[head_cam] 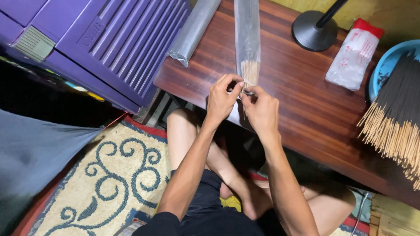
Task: Packing bundles of incense sticks into long plastic sleeves on a low table.
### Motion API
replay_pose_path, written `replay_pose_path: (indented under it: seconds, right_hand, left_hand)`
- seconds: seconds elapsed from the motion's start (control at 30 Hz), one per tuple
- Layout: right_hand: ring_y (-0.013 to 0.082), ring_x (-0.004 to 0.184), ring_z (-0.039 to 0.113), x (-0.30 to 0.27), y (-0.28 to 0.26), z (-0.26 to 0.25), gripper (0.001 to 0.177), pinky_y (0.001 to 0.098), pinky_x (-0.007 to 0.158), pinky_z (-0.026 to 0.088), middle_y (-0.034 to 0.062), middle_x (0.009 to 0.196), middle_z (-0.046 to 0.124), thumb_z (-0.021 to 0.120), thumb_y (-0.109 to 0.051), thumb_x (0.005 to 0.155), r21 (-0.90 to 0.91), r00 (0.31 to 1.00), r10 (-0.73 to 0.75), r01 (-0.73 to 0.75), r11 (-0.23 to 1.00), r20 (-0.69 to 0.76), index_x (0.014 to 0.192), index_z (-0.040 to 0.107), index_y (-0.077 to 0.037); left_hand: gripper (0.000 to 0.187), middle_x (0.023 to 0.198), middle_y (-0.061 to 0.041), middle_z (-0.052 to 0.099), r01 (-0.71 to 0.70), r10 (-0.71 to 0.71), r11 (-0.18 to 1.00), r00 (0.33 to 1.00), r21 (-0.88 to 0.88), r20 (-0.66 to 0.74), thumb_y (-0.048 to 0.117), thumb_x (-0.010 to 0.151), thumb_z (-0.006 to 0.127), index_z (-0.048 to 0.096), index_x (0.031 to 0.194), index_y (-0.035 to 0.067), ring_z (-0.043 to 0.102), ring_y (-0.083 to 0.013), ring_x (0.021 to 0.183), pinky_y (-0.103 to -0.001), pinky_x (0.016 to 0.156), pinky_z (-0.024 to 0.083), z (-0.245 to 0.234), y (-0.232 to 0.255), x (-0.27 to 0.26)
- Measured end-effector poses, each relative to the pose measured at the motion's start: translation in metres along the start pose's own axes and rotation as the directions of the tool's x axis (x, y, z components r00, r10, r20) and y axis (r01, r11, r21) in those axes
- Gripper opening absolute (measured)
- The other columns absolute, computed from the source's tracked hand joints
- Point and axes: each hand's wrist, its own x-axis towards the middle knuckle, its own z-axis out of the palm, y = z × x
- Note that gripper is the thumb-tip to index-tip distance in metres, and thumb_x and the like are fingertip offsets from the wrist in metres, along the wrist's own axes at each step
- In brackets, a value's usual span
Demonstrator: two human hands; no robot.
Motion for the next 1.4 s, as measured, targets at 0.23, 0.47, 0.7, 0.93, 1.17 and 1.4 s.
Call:
replay_pose_path:
  seconds: [0.23,0.47,0.7,0.93,1.17,1.4]
  right_hand:
    - [0.0335,0.103,0.071,-0.039,0.001,-0.036,0.048,0.0483,0.088,0.059,0.0131,0.117,0.07,0.075,-0.01,0.083,0.036,0.942,-0.193,0.19,0.981,0.275,0.131,0.068,-0.009]
    - [0.0327,0.088,0.071,-0.018,0.022,-0.015,0.035,0.0449,0.071,0.059,0.0103,0.096,0.071,0.075,-0.012,0.086,0.003,0.906,-0.398,0.402,0.916,0.148,0.122,0.074,-0.011]
    - [0.0287,0.083,0.072,-0.003,0.034,0.0,0.024,0.0395,0.067,0.059,0.0056,0.087,0.07,0.075,-0.02,0.093,-0.07,0.873,-0.487,0.485,0.871,-0.005,0.117,0.076,-0.018]
    - [0.0216,0.081,0.074,0.02,0.046,0.021,0.013,0.0354,0.066,0.06,-0.0006,0.084,0.072,0.072,-0.028,0.098,-0.232,0.831,-0.541,0.505,0.831,-0.129,0.11,0.075,-0.023]
    - [0.0292,0.08,0.075,0.021,0.037,0.025,0.009,0.0418,0.066,0.06,0.0054,0.082,0.073,0.069,-0.024,0.099,-0.213,0.824,-0.529,0.49,0.845,-0.202,0.105,0.074,-0.019]
    - [0.0265,0.078,0.075,0.024,0.04,0.033,0.006,0.0399,0.064,0.06,0.0022,0.08,0.074,0.071,-0.027,0.098,-0.246,0.817,-0.501,0.443,0.862,-0.284,0.102,0.075,-0.023]
  left_hand:
    - [0.007,0.084,-0.004,0.072,0.033,-0.033,0.999,0.999,-0.01,-0.011,0.017,0.092,0.074,0.073,0.099,0.018,0.073,-0.0214,0.082,-0.03,0.073,0.062,0.003,-0.003,0.0]
    - [0.006,0.084,-0.004,0.072,0.028,-0.028,1.0,0.999,0.005,-0.022,0.017,0.092,0.074,0.074,0.098,0.017,0.073,-0.0221,0.083,-0.031,0.074,0.062,0.001,0.001,0.001]
    - [0.006,0.084,-0.005,0.073,0.031,-0.031,0.999,0.999,0.009,-0.022,0.016,0.092,0.074,0.075,0.098,0.016,0.073,-0.0239,0.083,-0.033,0.074,0.062,0.002,0.002,-0.001]
    - [0.006,0.084,-0.004,0.074,0.049,-0.049,0.999,0.998,-0.002,-0.025,0.016,0.092,0.074,0.075,0.097,0.017,0.073,-0.0218,0.083,-0.031,0.074,0.062,0.002,0.002,0.0]
    - [0.009,0.085,-0.004,0.074,0.062,-0.062,0.998,0.998,0.0,-0.023,0.014,0.092,0.073,0.076,0.099,0.017,0.074,-0.0231,0.085,-0.032,0.076,0.063,0.0,0.004,0.0]
    - [0.009,0.086,-0.007,0.074,0.052,-0.052,0.999,0.999,0.006,-0.011,0.013,0.093,0.072,0.076,0.101,0.014,0.074,-0.0255,0.086,-0.035,0.076,0.063,-0.001,0.008,-0.001]
